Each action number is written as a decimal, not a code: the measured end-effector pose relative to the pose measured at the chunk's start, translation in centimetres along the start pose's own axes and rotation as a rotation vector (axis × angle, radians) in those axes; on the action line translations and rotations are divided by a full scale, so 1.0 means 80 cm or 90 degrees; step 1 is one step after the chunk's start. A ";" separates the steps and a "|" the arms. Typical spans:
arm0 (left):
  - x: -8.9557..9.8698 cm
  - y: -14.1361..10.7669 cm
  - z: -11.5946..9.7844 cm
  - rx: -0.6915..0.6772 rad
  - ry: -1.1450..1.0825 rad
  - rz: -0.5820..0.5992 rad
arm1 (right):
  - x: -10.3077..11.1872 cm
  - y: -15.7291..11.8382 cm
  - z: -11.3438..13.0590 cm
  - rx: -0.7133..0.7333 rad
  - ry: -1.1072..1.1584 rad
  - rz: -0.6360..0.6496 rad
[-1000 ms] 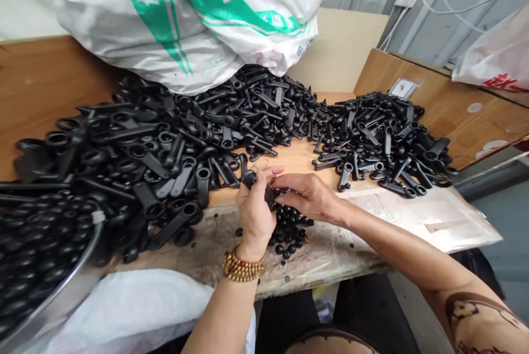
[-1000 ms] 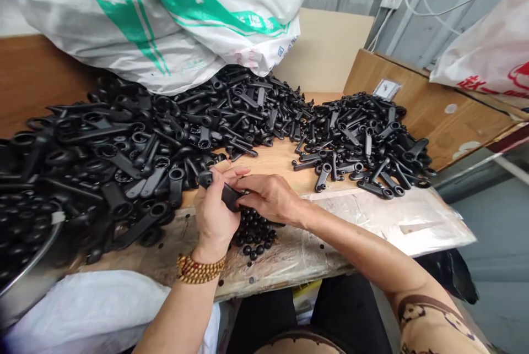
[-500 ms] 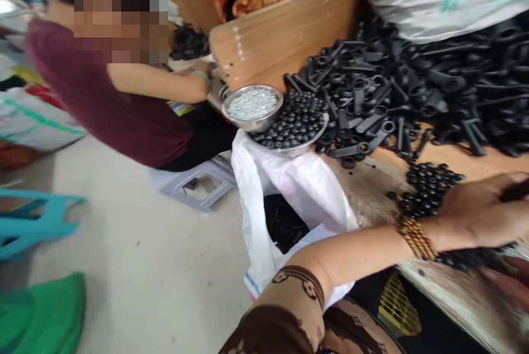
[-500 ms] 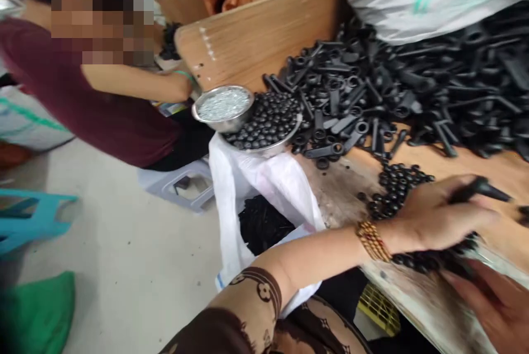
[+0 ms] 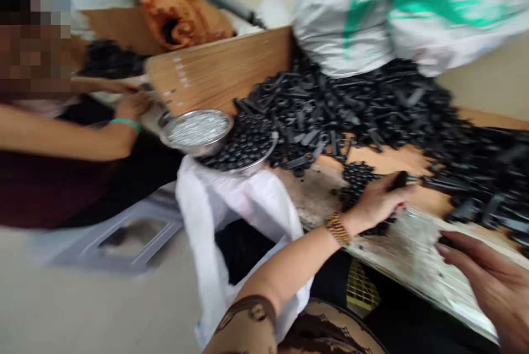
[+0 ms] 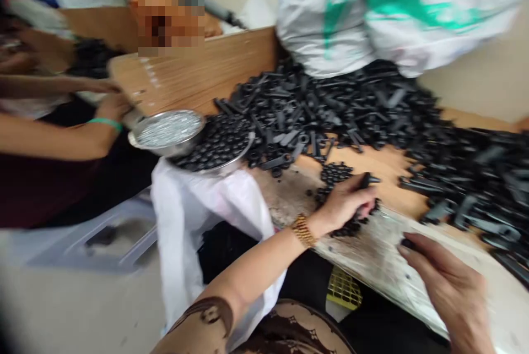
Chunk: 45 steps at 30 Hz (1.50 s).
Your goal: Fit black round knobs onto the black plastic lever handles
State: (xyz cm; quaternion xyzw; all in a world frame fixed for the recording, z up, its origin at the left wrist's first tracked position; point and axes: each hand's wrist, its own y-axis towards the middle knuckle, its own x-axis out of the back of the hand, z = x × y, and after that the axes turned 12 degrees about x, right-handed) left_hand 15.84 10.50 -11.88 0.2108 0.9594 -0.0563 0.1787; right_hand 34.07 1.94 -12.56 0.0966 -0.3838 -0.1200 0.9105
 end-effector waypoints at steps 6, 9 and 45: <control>-0.018 -0.057 0.009 0.073 0.153 0.087 | 0.007 -0.046 0.017 0.082 0.211 -0.111; -0.040 -0.083 0.020 0.089 0.230 0.087 | 0.014 -0.069 0.022 0.136 0.278 -0.096; -0.106 -0.115 0.074 0.046 0.391 0.009 | 0.005 -0.109 -0.002 -0.108 0.796 -0.091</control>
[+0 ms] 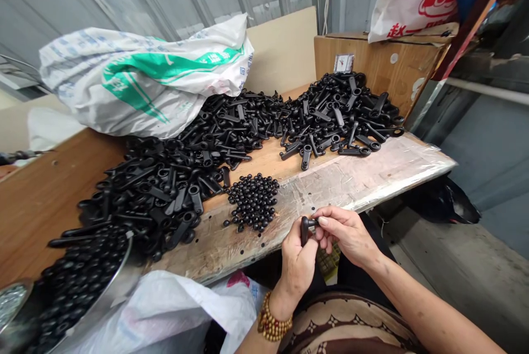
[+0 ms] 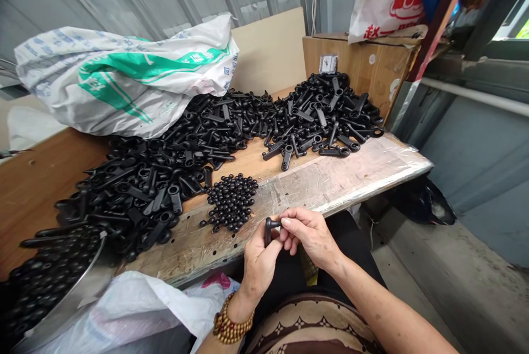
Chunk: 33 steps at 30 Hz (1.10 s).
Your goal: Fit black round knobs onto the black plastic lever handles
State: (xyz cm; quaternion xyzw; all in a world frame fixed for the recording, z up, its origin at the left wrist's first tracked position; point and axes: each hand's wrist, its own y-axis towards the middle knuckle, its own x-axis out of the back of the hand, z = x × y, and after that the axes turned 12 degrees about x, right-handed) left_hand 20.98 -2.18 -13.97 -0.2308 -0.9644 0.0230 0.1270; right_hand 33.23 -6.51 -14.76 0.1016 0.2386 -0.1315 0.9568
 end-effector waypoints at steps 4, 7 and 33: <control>0.002 0.002 -0.001 -0.013 0.076 -0.003 | 0.002 0.001 -0.001 -0.004 -0.004 -0.001; 0.004 0.004 0.003 -0.033 0.166 -0.016 | 0.004 0.002 -0.002 -0.004 -0.004 -0.003; 0.017 0.094 -0.013 -0.086 0.666 -0.030 | 0.063 0.087 0.025 0.080 -0.736 0.102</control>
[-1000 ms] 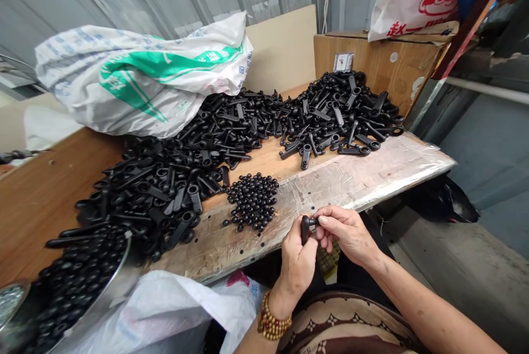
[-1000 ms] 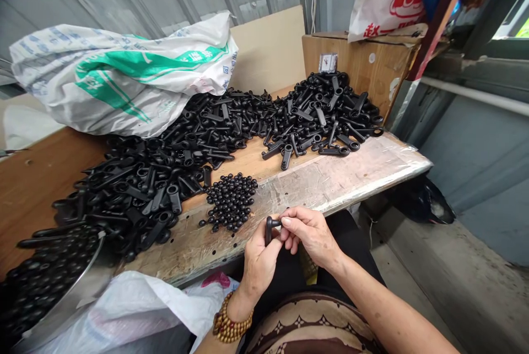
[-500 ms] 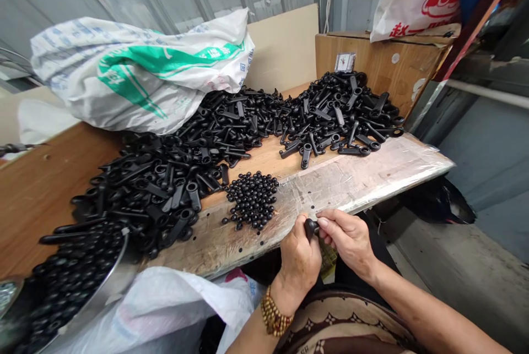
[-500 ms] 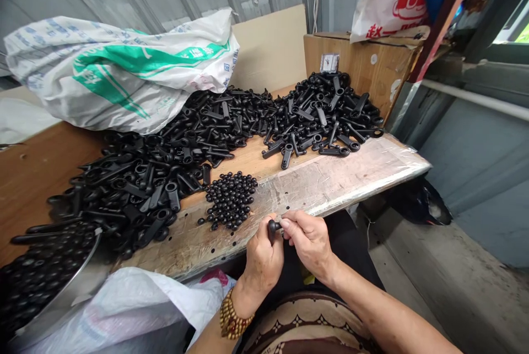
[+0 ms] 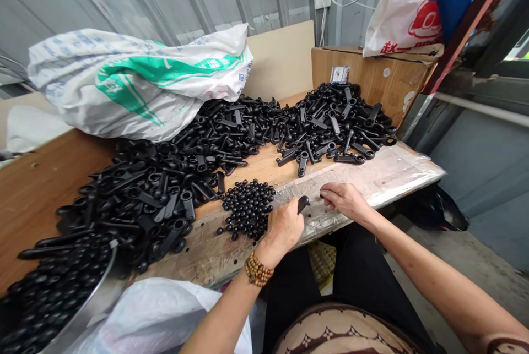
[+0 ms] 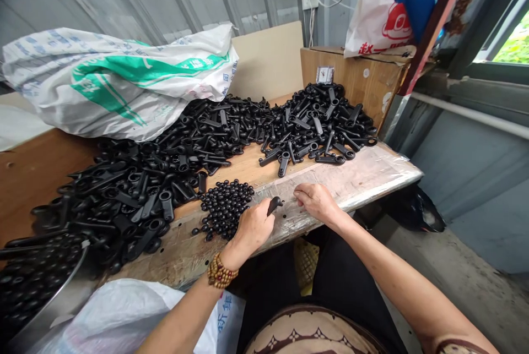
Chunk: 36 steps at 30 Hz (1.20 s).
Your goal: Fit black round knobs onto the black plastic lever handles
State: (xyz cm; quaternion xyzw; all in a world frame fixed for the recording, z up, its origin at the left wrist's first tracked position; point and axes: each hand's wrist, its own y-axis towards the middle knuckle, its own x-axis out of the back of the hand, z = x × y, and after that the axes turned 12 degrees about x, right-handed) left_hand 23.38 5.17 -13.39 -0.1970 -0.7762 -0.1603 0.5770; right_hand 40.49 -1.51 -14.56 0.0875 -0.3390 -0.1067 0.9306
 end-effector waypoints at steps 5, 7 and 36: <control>-0.002 0.020 0.002 0.032 -0.045 -0.007 | 0.001 0.019 -0.027 0.008 -0.149 -0.001; -0.003 0.022 0.009 0.050 -0.073 -0.019 | 0.013 0.027 -0.040 -0.026 -0.154 -0.047; -0.044 -0.049 0.033 0.227 -0.840 0.052 | -0.002 0.120 -0.024 -0.004 -0.310 0.051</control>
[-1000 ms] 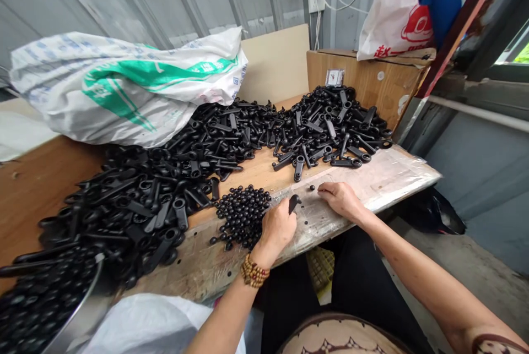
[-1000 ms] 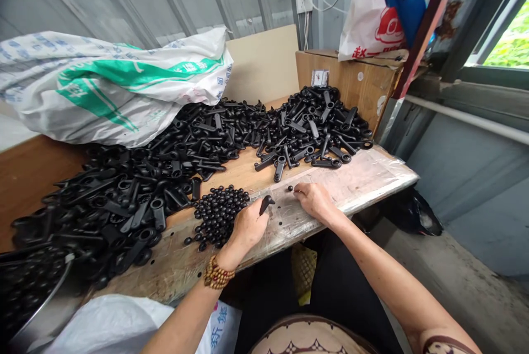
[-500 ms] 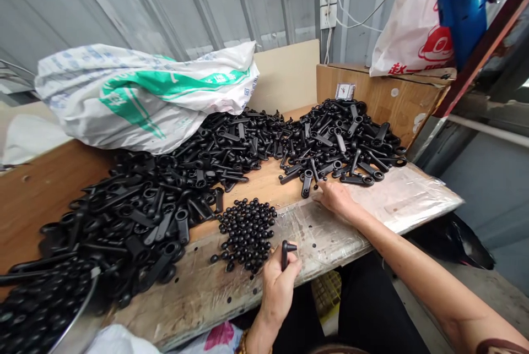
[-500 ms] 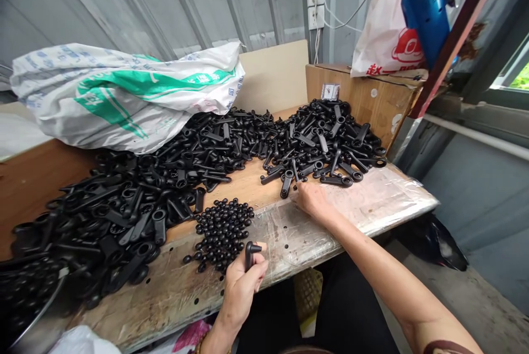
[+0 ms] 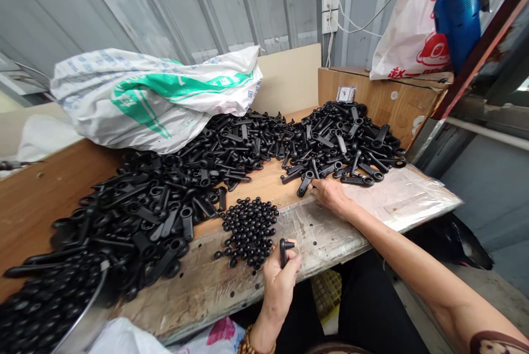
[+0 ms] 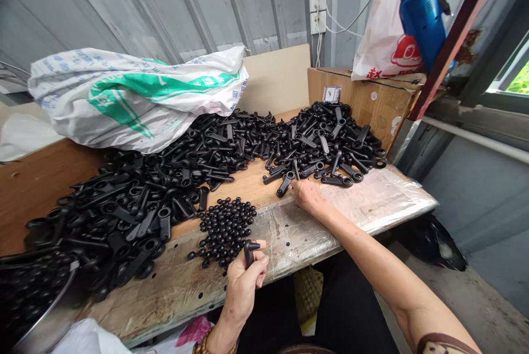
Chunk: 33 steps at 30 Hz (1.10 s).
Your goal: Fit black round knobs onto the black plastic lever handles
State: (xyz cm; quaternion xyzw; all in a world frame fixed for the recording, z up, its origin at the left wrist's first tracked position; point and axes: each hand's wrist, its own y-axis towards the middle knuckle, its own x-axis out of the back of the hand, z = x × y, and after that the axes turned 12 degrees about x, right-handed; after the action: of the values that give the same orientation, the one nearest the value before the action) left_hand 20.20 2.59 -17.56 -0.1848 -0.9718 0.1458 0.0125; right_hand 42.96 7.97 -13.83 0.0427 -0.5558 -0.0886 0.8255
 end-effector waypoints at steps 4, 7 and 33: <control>-0.005 -0.009 -0.006 0.006 -0.065 0.000 | 0.011 -0.051 0.016 0.041 0.472 -0.060; -0.011 -0.019 -0.012 -0.023 -0.023 0.010 | 0.008 -0.102 0.040 0.031 0.904 -0.080; -0.010 -0.071 -0.024 -0.204 0.304 -0.023 | -0.024 -0.192 0.109 -0.044 1.092 -0.118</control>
State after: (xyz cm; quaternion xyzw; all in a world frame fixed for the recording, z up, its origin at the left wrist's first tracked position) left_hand 19.03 -2.24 -14.06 -0.1958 -0.9552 -0.0577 0.2142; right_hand 32.65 -6.43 -14.90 0.1146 0.2681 -0.1095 0.9503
